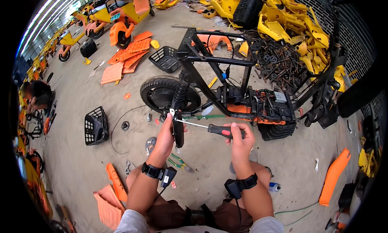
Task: The person uses a screwdriver to tighten a screw on a small black motorcycle component and then holds it up while sitting on the floor.
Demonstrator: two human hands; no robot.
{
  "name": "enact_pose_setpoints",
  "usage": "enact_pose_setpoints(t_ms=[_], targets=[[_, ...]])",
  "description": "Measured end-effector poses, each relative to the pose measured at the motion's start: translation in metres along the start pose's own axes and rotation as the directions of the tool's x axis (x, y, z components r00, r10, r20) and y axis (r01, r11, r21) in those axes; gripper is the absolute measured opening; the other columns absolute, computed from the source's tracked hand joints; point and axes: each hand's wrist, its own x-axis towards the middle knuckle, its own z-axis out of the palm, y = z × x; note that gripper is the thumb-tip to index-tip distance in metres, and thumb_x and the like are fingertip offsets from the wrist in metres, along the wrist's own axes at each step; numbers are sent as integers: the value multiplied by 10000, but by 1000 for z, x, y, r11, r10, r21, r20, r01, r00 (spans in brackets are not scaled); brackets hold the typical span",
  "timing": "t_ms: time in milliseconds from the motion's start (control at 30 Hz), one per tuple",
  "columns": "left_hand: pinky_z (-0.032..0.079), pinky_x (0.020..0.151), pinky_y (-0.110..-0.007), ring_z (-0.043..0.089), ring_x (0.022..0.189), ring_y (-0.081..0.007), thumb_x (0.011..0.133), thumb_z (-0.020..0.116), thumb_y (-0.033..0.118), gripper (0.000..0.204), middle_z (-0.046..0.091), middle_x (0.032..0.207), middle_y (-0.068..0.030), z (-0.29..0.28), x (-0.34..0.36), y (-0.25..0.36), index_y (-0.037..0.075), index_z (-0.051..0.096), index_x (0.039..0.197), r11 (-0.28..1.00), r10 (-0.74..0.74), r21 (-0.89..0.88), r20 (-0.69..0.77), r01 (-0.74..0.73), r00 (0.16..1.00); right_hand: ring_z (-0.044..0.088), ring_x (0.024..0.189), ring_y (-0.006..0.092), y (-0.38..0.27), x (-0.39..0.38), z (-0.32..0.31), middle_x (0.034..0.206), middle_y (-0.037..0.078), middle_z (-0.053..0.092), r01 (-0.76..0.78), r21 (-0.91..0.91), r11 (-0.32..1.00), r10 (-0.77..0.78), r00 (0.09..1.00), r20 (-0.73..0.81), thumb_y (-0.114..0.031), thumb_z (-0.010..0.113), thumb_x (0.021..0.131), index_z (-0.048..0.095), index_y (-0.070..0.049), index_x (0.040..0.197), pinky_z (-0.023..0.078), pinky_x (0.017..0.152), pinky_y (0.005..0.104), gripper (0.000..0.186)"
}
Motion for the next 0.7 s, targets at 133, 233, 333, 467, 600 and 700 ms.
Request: enact_pose_setpoints(t_ms=[133, 233, 333, 467, 600, 700], targets=[[473, 813, -308, 637, 865, -156, 1058, 305, 526, 553, 671, 947, -60, 2, -3, 3, 109, 541, 1333, 999, -25, 25, -30, 26, 999, 555, 518, 102, 1, -2, -2, 888, 154, 715, -9, 12, 1000, 9, 1000, 8, -159, 636, 956, 605, -16, 883, 424, 455, 223, 164], [479, 817, -320, 640, 859, -174, 1060, 316, 515, 548, 670, 945, -74, 2, -4, 5, 94, 542, 1328, 1000, -15, 23, -29, 16, 999, 557, 518, 101, 1, -2, -3, 891, 155, 716, -17, 27, 999, 17, 1000, 17, -162, 633, 958, 605, -16, 889, 424, 454, 224, 164], [485, 830, -330, 643, 858, -188, 1057, 328, 518, 548, 669, 944, -84, 1, -4, 5, 92, 543, 1326, 1000, -10, -12, 0, 10, 1000, 545, 508, 98, 2, -2, 0, 891, 154, 717, -14, 45, 999, 13, 1000, 12, -168, 631, 962, 601, -17, 888, 423, 454, 223, 171], [495, 840, -337, 651, 852, -199, 1050, 340, 529, 555, 674, 941, -95, 2, -8, 6, 88, 546, 1316, 998, -11, -55, 24, 13, 1000, 543, 506, 96, 2, -1, -3, 891, 150, 717, -30, 76, 997, 29, 1000, 8, -177, 631, 965, 602, -18, 892, 422, 454, 223, 177], [504, 834, -339, 657, 847, -204, 1047, 344, 535, 559, 679, 938, -101, 1, -7, 3, 84, 550, 1304, 999, -31, -34, 27, 32, 999, 569, 590, 95, 2, 0, -5, 922, 155, 700, -36, 30, 999, 35, 998, 42, -178, 605, 981, 574, -45, 895, 421, 474, 219, 161], [505, 828, -337, 656, 850, -205, 1048, 340, 533, 557, 678, 937, -102, -1, -4, 0, 82, 550, 1301, 999, -35, -7, 10, 35, 999, 586, 638, 96, 0, 0, -5, 939, 156, 691, -39, 5, 999, 39, 998, 57, -175, 596, 986, 563, -57, 896, 423, 487, 217, 152]])
